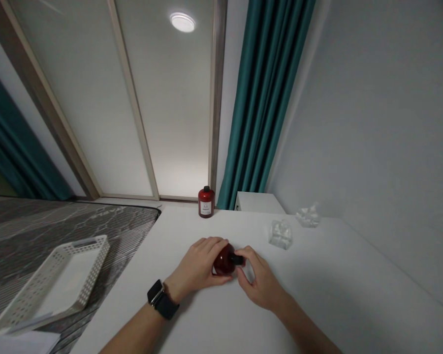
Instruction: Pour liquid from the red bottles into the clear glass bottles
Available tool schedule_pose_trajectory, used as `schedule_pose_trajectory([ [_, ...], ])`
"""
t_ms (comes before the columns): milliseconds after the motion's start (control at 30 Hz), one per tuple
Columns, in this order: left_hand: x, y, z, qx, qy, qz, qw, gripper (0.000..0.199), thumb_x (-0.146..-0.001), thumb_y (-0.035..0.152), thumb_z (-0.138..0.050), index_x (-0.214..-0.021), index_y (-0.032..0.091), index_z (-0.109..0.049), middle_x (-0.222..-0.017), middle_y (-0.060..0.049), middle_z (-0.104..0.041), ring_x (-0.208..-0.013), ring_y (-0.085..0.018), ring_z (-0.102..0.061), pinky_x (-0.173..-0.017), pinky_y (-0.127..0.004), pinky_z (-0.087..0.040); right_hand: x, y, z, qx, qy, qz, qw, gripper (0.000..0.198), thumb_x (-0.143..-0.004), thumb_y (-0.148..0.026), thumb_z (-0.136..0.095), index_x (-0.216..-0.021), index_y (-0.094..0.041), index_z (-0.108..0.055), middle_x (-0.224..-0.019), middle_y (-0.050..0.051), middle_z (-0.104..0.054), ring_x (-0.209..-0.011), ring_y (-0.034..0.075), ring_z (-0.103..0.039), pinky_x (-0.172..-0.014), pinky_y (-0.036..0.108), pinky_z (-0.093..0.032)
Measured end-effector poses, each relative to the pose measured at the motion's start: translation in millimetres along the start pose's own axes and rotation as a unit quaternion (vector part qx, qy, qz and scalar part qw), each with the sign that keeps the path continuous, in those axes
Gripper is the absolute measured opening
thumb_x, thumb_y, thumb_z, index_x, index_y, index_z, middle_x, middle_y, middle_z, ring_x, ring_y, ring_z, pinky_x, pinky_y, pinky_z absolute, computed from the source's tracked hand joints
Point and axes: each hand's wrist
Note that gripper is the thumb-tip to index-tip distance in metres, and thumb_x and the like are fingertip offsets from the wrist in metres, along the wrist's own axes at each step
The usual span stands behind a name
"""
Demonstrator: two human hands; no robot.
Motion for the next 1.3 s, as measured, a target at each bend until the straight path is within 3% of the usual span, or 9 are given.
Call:
schedule_pose_trajectory([
  [267, -2.0, 4.5, -2.0, -0.029, -0.022, -0.02, 0.999, 0.063, -0.078, 0.046, -0.075, -0.129, 0.019, -0.05, -0.119, -0.013, -0.068, -0.103, -0.031, -0.067, -0.09, -0.047, -0.055, -3.0, 4.7, 2.0, -0.02, -0.025, -0.09, 0.995, 0.015, -0.089, -0.025, -0.055, -0.104, -0.023, -0.054, -0.082, 0.002, -0.066, -0.074, 0.02, -0.064, -0.07, 0.031, -0.052],
  [467, -2.8, 3.8, 0.7, -0.008, -0.03, -0.024, 0.999, 0.066, -0.079, 0.046, -0.075, -0.133, 0.02, -0.047, -0.125, -0.013, -0.066, -0.107, -0.031, -0.066, -0.091, -0.047, -0.054, -1.5, 1.0, 3.2, -0.051, -0.025, -0.061, 0.997, 0.032, -0.086, -0.019, -0.055, -0.118, -0.024, -0.052, -0.102, 0.006, -0.069, -0.089, 0.022, -0.067, -0.082, 0.033, -0.054],
  [667, -1.4, 1.4, 4.2, -0.009, -0.038, -0.002, 0.999, 0.069, -0.08, 0.044, -0.076, -0.137, 0.02, -0.044, -0.132, -0.014, -0.062, -0.113, -0.033, -0.063, -0.095, -0.049, -0.053, -0.6, 5.2, 1.0, -0.038, -0.032, -0.102, 0.994, 0.019, -0.089, -0.021, -0.054, -0.108, -0.023, -0.054, -0.079, 0.0, -0.064, -0.071, 0.019, -0.063, -0.068, 0.029, -0.05],
  [767, -1.1, 1.3, 3.3, -0.017, -0.047, -0.009, 0.999, 0.072, -0.078, 0.05, -0.077, -0.136, 0.02, -0.047, -0.127, -0.015, -0.064, -0.11, -0.033, -0.064, -0.094, -0.049, -0.054, -2.5, 6.4, 2.0, -0.014, -0.038, -0.117, 0.992, 0.005, -0.09, -0.027, -0.056, -0.092, -0.023, -0.054, -0.071, -0.002, -0.06, -0.065, 0.017, -0.059, -0.062, 0.027, -0.045],
  [833, -1.3, 0.7, 2.3, -0.023, -0.053, -0.014, 0.998, 0.073, -0.078, 0.055, -0.076, -0.136, 0.019, -0.047, -0.124, -0.015, -0.066, -0.108, -0.033, -0.065, -0.092, -0.049, -0.055, -3.0, 5.6, 2.8, 0.002, -0.046, -0.118, 0.992, 0.007, -0.091, -0.028, -0.055, -0.087, -0.024, -0.052, -0.069, -0.002, -0.059, -0.064, 0.017, -0.058, -0.062, 0.028, -0.044],
  [900, -1.7, -0.6, 1.7, -0.025, -0.053, -0.016, 0.998, 0.076, -0.079, 0.059, -0.074, -0.137, 0.019, -0.047, -0.124, -0.015, -0.066, -0.108, -0.034, -0.065, -0.092, -0.05, -0.055, -2.4, 3.8, 3.3, 0.006, -0.047, -0.118, 0.992, 0.005, -0.092, -0.028, -0.052, -0.094, -0.023, -0.053, -0.072, -0.001, -0.061, -0.066, 0.018, -0.059, -0.063, 0.028, -0.046],
  [1067, -2.0, -4.1, 4.6, -0.015, -0.045, -0.027, 0.999, 0.07, -0.085, 0.064, -0.065, -0.138, 0.022, -0.046, -0.127, -0.015, -0.064, -0.108, -0.032, -0.064, -0.09, -0.047, -0.055, -0.2, -0.2, 3.0, -0.024, -0.03, -0.084, 0.996, 0.032, -0.09, -0.019, -0.05, -0.121, -0.022, -0.05, -0.09, 0.004, -0.067, -0.078, 0.019, -0.064, -0.075, 0.031, -0.052],
  [1200, -1.6, -4.2, 7.2, -0.017, -0.049, -0.038, 0.998, 0.065, -0.088, 0.069, -0.055, -0.135, 0.023, -0.05, -0.124, -0.014, -0.064, -0.104, -0.03, -0.064, -0.088, -0.045, -0.054, -1.5, 1.6, 2.4, -0.042, -0.023, -0.083, 0.995, 0.023, -0.092, -0.019, -0.048, -0.114, -0.022, -0.052, -0.081, 0.001, -0.065, -0.071, 0.017, -0.063, -0.069, 0.028, -0.052],
  [1300, -1.8, -3.1, 7.1, -0.03, -0.064, -0.047, 0.996, 0.064, -0.089, 0.069, -0.054, -0.133, 0.023, -0.05, -0.124, -0.014, -0.063, -0.104, -0.03, -0.064, -0.088, -0.045, -0.054, -2.4, 4.5, 2.6, -0.017, -0.014, -0.099, 0.995, 0.006, -0.092, -0.024, -0.052, -0.098, -0.022, -0.053, -0.068, -0.004, -0.058, -0.062, 0.015, -0.059, -0.061, 0.026, -0.048],
])
Point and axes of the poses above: each hand's wrist, its own x-axis away from the middle knuckle, its own z-axis out of the back of the hand, y = z × x
